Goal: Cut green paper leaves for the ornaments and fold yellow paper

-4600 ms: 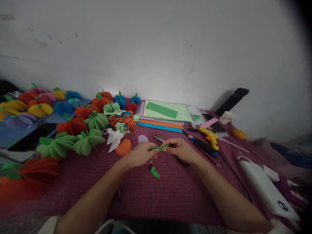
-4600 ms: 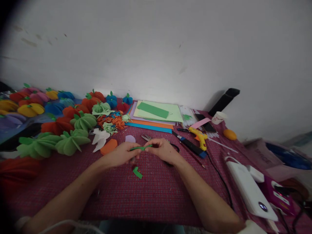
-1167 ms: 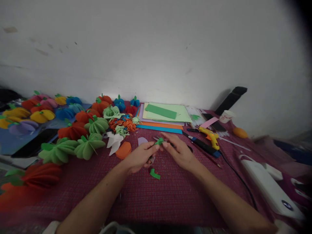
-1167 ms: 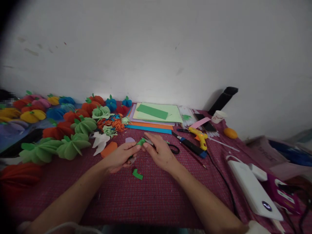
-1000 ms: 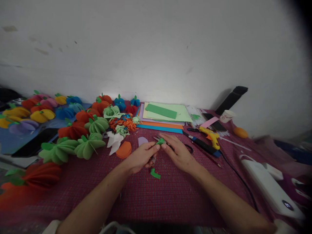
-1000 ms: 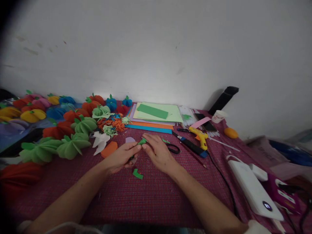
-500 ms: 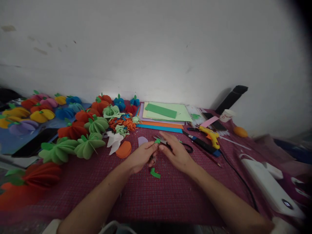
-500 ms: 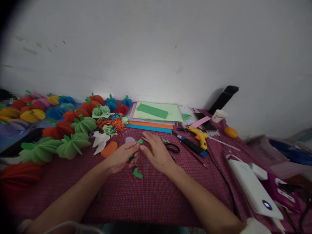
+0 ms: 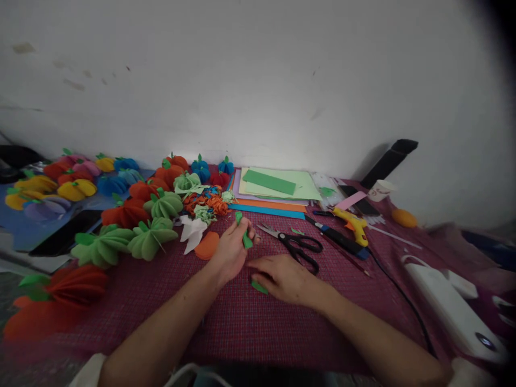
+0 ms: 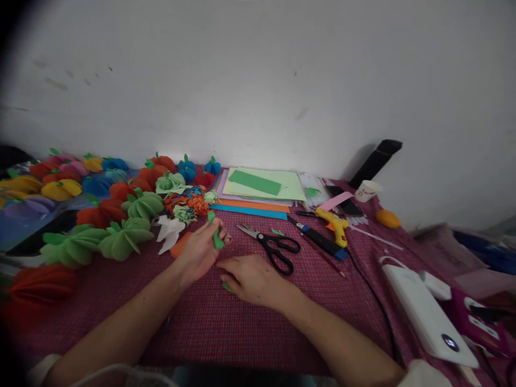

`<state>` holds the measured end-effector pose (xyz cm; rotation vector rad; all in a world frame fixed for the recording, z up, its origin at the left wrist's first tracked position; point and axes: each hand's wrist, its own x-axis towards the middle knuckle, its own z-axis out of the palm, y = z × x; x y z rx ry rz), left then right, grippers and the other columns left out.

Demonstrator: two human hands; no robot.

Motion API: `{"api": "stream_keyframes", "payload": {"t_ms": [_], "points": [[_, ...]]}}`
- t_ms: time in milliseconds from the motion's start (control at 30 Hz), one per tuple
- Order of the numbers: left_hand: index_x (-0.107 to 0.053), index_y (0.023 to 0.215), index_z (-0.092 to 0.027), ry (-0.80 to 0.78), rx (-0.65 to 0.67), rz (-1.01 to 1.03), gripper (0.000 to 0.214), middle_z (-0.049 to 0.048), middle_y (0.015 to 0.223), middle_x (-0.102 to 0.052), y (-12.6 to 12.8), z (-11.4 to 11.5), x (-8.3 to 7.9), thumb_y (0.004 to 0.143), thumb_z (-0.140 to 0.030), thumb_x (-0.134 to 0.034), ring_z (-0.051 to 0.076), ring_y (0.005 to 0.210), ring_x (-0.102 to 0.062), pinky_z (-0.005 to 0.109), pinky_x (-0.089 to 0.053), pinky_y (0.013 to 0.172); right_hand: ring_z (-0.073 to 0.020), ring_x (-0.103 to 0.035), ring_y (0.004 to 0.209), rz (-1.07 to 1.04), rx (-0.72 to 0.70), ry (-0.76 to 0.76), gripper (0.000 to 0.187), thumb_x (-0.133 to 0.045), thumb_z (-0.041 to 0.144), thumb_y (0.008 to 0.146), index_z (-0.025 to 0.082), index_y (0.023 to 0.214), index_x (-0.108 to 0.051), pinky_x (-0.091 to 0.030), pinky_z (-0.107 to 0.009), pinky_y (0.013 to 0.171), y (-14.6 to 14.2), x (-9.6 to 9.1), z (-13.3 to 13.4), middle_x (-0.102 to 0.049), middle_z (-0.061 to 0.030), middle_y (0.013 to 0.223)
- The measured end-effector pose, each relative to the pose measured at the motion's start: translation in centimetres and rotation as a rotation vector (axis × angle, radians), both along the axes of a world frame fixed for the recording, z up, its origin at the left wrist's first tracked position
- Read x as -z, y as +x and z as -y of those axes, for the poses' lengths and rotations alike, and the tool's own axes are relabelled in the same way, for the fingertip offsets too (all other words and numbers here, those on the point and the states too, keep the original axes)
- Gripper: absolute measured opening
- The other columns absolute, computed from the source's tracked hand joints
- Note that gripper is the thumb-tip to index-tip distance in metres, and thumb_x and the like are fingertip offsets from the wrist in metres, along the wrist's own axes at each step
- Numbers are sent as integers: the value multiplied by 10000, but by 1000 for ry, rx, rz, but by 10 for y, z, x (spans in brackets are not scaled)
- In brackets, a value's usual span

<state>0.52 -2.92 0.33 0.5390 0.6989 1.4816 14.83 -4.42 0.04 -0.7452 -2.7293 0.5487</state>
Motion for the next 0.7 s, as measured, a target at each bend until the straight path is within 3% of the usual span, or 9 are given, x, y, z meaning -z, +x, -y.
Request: {"api": "stream_keyframes", "payload": {"t_ms": [367,700], "points": [[-436,711,-184,98,120,-242,248,-50,625,-445,8,8,4,810,-402,-502,78,582,-475,226,-398,621,-164,-597,752,96,124,173,186,-430,232,857,164,943,-579,-406,-258,655,1,2,-2,-648,-54,837],[-439,699,-179,150,158,-350,273,-32,663,-437,11,9,11,843,-411,-434,94,660,-475,236,-396,699,-145,-581,681,86,154,211,148,-444,218,850,172,872,-583,-381,-244,602,2,1,-3,-628,-36,758]]}}
